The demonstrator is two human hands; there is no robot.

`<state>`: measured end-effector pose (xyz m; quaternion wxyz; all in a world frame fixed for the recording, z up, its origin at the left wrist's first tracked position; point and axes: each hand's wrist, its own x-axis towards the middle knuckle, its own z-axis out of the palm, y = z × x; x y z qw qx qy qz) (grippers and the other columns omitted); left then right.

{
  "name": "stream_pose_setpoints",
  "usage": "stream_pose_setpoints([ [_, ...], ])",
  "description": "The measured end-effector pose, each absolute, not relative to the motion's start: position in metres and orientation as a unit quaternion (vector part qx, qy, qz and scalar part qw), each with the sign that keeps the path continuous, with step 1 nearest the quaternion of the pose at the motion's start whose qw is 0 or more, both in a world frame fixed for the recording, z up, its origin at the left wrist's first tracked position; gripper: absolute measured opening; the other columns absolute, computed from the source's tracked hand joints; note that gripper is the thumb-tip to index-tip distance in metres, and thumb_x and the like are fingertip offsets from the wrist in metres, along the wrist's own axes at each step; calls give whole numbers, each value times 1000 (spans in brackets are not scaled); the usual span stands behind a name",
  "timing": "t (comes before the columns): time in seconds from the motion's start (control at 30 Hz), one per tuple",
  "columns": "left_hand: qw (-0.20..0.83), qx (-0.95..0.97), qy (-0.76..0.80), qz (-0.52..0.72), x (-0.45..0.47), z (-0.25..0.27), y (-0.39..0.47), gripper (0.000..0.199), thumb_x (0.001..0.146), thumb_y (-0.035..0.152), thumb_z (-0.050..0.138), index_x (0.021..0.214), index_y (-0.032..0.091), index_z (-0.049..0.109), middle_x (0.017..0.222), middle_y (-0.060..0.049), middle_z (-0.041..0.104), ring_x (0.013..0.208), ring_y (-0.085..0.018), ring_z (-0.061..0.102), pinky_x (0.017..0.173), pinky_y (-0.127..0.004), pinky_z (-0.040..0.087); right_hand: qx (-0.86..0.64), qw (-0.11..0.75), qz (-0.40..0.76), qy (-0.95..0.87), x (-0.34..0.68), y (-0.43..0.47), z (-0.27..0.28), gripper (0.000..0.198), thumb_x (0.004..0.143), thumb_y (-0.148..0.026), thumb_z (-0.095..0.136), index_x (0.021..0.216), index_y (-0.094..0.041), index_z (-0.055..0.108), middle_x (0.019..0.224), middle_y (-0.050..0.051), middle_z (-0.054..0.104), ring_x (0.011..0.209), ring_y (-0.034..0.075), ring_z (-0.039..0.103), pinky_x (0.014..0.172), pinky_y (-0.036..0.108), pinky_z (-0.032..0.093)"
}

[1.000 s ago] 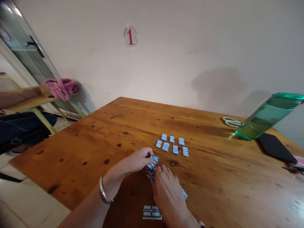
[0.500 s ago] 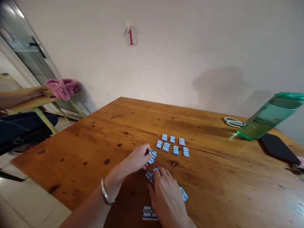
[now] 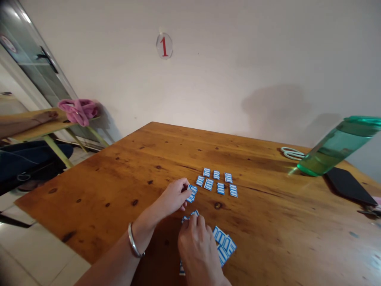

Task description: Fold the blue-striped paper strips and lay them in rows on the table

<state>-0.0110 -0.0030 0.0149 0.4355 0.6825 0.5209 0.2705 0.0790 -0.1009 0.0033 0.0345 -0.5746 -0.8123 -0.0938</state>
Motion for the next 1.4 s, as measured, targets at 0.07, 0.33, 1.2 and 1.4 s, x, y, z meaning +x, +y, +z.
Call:
stream_pose_setpoints([
  [0.07,442,678,520,274,-11,15,-3,10,71,14,44,64,20,41,49,7,46,39,-9,49,36,-17,36,-568,24,-110,-815,77,-102,3,24,68,3,47,73,-15,61,70,12,60,63,25,56,50,34,41],
  [0.33,450,669,518,287,-11,15,-3,9,71,15,45,64,20,42,48,7,47,38,-9,49,37,-18,37,-611,126,25,-781,100,-87,-2,20,73,-1,46,68,-18,56,67,4,61,62,18,58,56,27,39],
  [1.2,459,644,498,355,-11,20,-1,12,71,12,46,63,19,42,52,7,47,40,-8,49,41,-18,38,-541,118,104,-826,149,-79,12,45,71,1,42,99,-27,63,102,5,61,98,23,51,74,35,44],
  [1.4,489,617,490,375,-9,20,0,9,71,13,47,65,19,42,53,7,47,39,-8,50,38,-18,40,-585,126,103,-794,139,-77,12,24,83,-11,43,93,-21,62,92,7,58,89,23,52,74,36,43],
])
